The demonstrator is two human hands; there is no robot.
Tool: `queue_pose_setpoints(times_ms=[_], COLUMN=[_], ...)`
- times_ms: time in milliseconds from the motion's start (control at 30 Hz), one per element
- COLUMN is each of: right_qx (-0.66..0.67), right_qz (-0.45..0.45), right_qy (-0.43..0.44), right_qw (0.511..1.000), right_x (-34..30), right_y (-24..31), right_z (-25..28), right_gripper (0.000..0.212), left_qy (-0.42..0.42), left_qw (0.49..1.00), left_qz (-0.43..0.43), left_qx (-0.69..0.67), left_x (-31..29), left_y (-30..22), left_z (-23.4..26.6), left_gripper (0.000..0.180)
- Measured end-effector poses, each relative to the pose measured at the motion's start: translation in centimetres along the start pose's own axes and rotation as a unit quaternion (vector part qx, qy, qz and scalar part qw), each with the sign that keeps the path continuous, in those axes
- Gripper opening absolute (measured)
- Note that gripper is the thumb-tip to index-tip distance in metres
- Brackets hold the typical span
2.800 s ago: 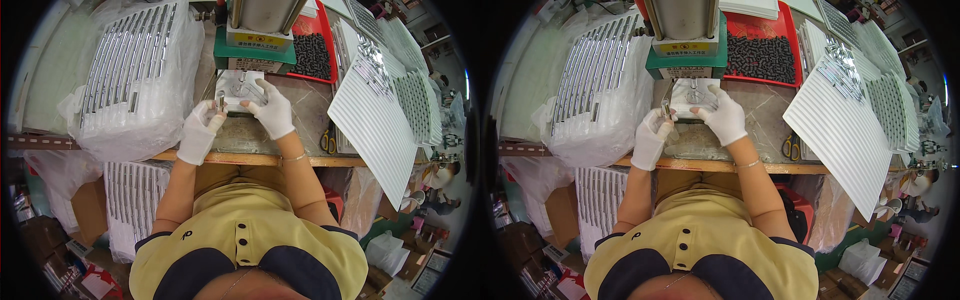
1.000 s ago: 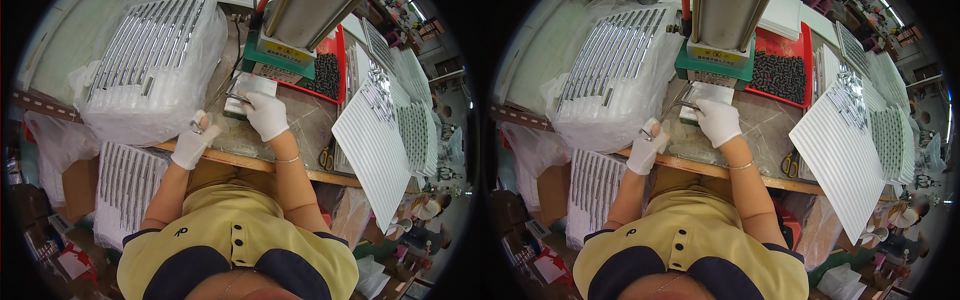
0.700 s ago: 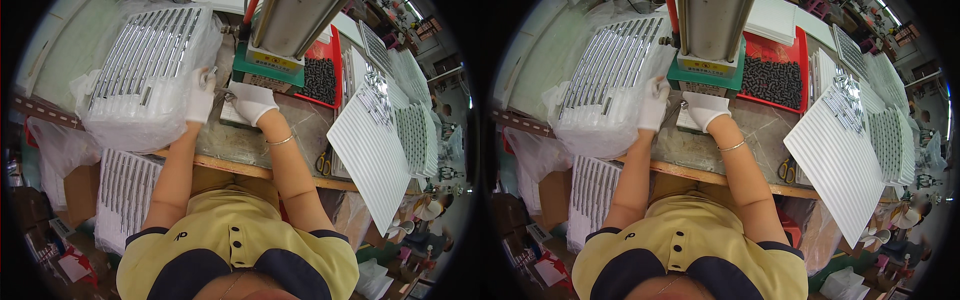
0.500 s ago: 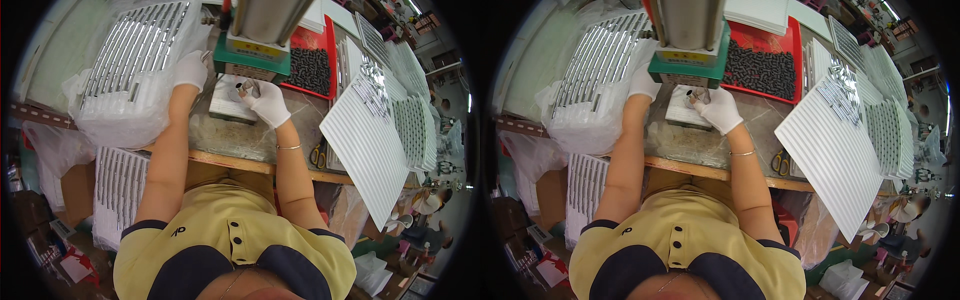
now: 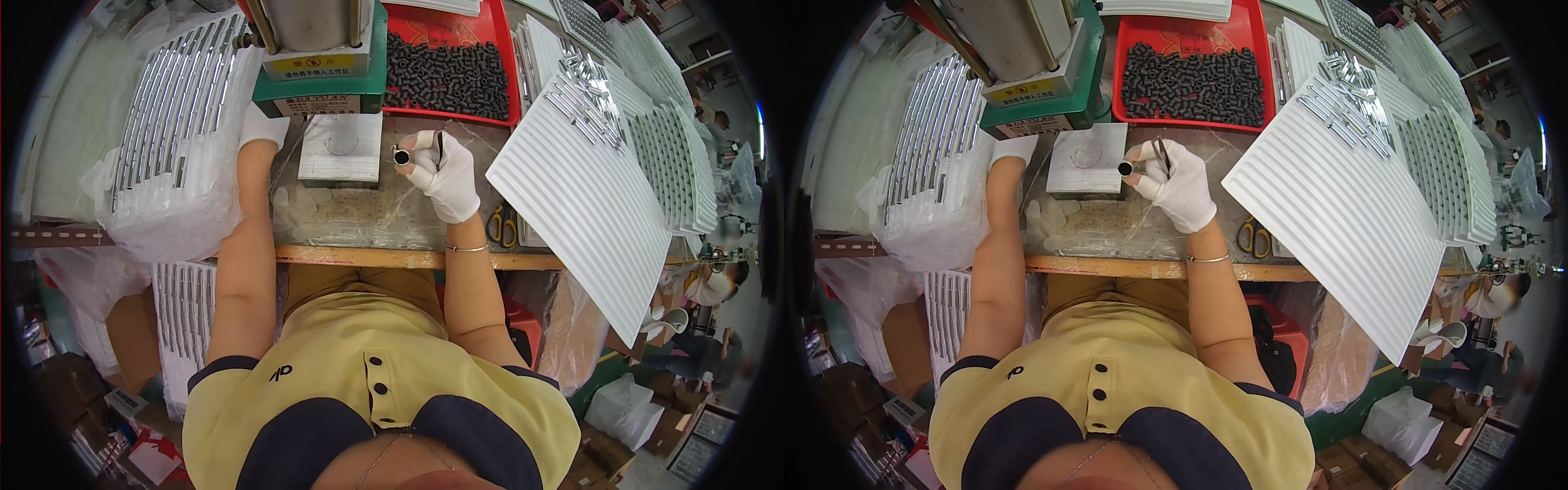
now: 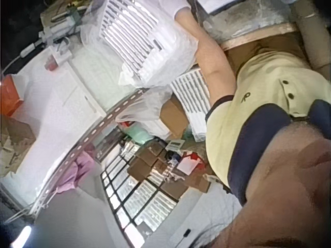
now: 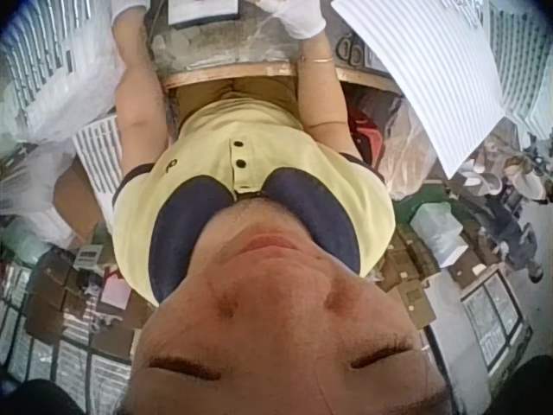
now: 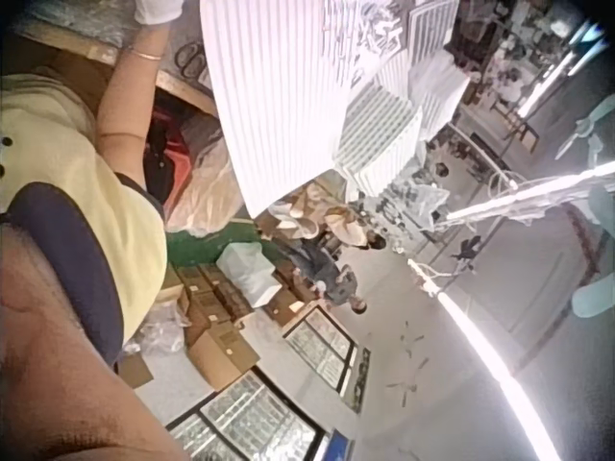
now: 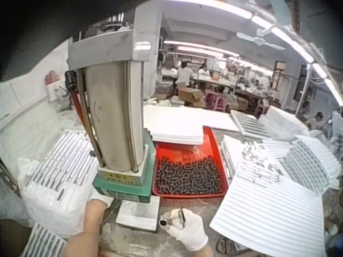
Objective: Assembling chrome metal handles or hardware components by attaching plastic parts using a pneumatic press and applying glue with a brush.
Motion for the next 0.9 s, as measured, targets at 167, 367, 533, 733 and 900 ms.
queue_pose_setpoints(times_ms=[167,367,533,733,900], right_qx=[0.008,0.107,0.276,0.346,0.397], right_qz=[0.004,0.029,0.016,0.015,0.003], right_qy=[0.002,-0.01,0.026,0.043,0.051], right_qw=[1.0,0.994,0.961,0.937,0.916], right_x=[-0.4,-1.2,-1.7,-2.1,-2.4], right_y=[-0.5,-2.1,-2.3,-2.1,-1.8], right_z=[-0.1,-0.5,-2.0,-3.0,-3.4], right_gripper=[0.031,0.041,0.035,0.033,0.032], left_qy=[0.025,0.178,0.251,0.271,0.291], left_qw=[0.987,0.808,0.743,0.711,0.668], left_qz=[0.0,0.09,0.12,0.064,0.073], left_qx=[-0.158,-0.554,-0.609,-0.645,-0.681], left_x=[-5.2,-12.8,-15.1,-15.5,-15.5], left_y=[-1.9,-6.4,-8.2,-9.7,-10.4], left_z=[1.3,2.0,1.8,2.2,2.3], left_gripper=[0.026,0.02,0.022,0.047,0.05])
Point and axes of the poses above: each hand's wrist, its own x-axis towards the middle knuckle, its own z-axis out of the back of the hand, y = z × x, the point moved 5 cm from there along x, towards the middle knuckle, and after that the axes turned 13 degrees about y, right-handed, at the moved point
